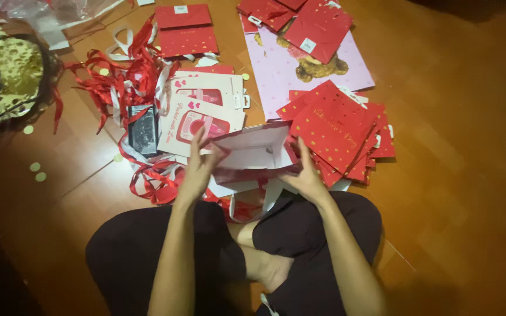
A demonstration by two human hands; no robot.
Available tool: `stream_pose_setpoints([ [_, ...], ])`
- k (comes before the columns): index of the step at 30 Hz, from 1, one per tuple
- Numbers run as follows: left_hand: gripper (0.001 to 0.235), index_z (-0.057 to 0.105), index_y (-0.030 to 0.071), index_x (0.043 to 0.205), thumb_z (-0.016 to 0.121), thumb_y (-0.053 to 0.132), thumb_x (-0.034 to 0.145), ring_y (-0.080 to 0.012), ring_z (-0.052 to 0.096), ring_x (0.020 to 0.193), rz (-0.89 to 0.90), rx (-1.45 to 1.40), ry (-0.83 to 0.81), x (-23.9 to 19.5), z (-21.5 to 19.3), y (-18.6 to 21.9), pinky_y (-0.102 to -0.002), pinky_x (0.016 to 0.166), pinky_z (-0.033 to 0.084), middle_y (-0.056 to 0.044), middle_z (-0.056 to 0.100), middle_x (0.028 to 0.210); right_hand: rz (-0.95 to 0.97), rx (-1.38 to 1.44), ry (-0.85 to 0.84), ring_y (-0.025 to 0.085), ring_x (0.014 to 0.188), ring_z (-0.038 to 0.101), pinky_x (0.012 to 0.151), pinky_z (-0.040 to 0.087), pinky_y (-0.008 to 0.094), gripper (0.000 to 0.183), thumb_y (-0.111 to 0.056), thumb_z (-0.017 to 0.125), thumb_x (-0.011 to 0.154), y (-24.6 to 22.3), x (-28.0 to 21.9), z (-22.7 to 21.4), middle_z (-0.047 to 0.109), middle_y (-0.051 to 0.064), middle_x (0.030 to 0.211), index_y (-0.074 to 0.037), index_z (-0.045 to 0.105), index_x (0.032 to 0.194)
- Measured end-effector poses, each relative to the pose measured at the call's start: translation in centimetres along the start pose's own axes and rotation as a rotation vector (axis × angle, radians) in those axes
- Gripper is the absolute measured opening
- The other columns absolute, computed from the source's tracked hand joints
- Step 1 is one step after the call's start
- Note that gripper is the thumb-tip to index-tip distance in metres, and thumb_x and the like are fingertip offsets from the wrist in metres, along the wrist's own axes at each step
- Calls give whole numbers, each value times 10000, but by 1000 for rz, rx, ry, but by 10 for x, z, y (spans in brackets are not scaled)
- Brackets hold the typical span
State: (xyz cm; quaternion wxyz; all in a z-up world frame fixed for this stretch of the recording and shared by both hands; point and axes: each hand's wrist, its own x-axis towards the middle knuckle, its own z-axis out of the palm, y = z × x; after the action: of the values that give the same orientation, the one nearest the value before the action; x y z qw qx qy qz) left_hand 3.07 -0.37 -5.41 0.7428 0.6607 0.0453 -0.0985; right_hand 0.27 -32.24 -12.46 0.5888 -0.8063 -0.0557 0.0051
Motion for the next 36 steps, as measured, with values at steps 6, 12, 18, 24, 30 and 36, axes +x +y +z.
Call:
stream_pose_setpoints([
  [6,1200,118,179,1611,860,119,670,-300,630,1233,-95,78,-114,20,2,-35,-443,1007,550,-166,443,1518,135,11,-222,237,1391,490,1136,403,386,1083,-84,899,807,78,54,18,489,162,1532,-85,182,1619],
  [12,827,515,27,1457,850,-20,702,-222,622,1276,-19,177,-137,48,-14,-91,-355,1108,490,-139,655,1384,322,82,-341,206,1201,638,1026,508,364,891,-179,890,791,96,63,9,682,95,1316,-66,376,1511],
  [18,895,489,70,1467,767,-101,633,-204,560,1316,-27,143,-157,67,-24,-140,-327,1117,454,-104,609,1396,290,-121,-341,217,1102,683,962,550,349,649,-201,834,821,128,55,26,722,87,1253,-42,592,1402],
  [24,823,510,97,1461,755,-137,711,-251,507,1368,167,214,37,73,-32,-162,-340,1123,431,-141,536,1444,229,15,-270,241,1130,653,966,531,369,629,-9,652,792,146,47,45,698,133,1268,-40,534,1410],
  [30,839,519,142,1481,647,-147,704,-303,668,1153,-125,129,71,72,-32,-171,-361,906,507,-97,547,1485,236,-100,-172,231,1221,650,1050,510,359,604,-78,712,825,129,63,44,685,150,1322,-41,526,1399],
  [36,621,596,67,1404,692,-100,813,-143,635,1193,-43,207,-63,65,-34,-161,-263,993,515,-108,651,1355,-115,-181,-303,274,1239,567,1047,433,396,729,-129,784,811,122,66,45,595,141,1369,-15,440,1443],
])
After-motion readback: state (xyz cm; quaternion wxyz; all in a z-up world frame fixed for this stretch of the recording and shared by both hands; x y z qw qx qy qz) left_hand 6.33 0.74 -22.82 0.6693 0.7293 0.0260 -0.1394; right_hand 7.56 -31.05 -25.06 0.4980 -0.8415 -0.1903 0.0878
